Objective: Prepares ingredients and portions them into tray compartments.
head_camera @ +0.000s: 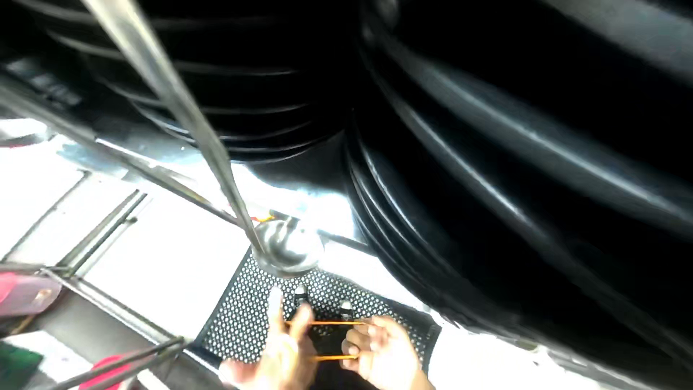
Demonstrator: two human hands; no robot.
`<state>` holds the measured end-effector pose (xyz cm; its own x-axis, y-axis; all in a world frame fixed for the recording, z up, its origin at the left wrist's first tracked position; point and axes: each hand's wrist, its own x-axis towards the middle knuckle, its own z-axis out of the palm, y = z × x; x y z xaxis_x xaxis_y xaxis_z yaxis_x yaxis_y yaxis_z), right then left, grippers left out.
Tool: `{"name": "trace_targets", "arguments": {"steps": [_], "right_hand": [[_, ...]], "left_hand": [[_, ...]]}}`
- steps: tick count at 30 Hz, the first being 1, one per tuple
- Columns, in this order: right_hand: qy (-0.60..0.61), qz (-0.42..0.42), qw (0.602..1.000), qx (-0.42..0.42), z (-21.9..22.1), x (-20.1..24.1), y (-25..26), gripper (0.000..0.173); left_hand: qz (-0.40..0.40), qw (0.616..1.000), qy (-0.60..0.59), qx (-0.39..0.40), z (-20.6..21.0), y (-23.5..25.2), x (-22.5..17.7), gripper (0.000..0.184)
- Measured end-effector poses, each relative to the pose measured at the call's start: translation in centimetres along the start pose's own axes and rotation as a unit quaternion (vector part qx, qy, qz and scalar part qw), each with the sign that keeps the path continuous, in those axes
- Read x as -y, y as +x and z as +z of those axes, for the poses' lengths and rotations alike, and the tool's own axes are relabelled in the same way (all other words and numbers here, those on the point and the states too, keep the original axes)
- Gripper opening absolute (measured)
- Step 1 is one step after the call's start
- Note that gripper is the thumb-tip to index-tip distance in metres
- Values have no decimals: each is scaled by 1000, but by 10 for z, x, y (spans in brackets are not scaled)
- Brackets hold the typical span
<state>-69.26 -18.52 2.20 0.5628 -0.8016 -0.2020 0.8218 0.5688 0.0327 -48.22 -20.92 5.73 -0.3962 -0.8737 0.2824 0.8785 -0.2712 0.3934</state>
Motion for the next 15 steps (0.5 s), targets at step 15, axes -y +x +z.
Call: {"name": "trace_targets", "arguments": {"steps": [15], "right_hand": [[-714, -115, 682, 105, 20, 42, -17, 22]], "left_hand": [[-155, 938, 290, -109, -24, -14, 36, 32]]}}
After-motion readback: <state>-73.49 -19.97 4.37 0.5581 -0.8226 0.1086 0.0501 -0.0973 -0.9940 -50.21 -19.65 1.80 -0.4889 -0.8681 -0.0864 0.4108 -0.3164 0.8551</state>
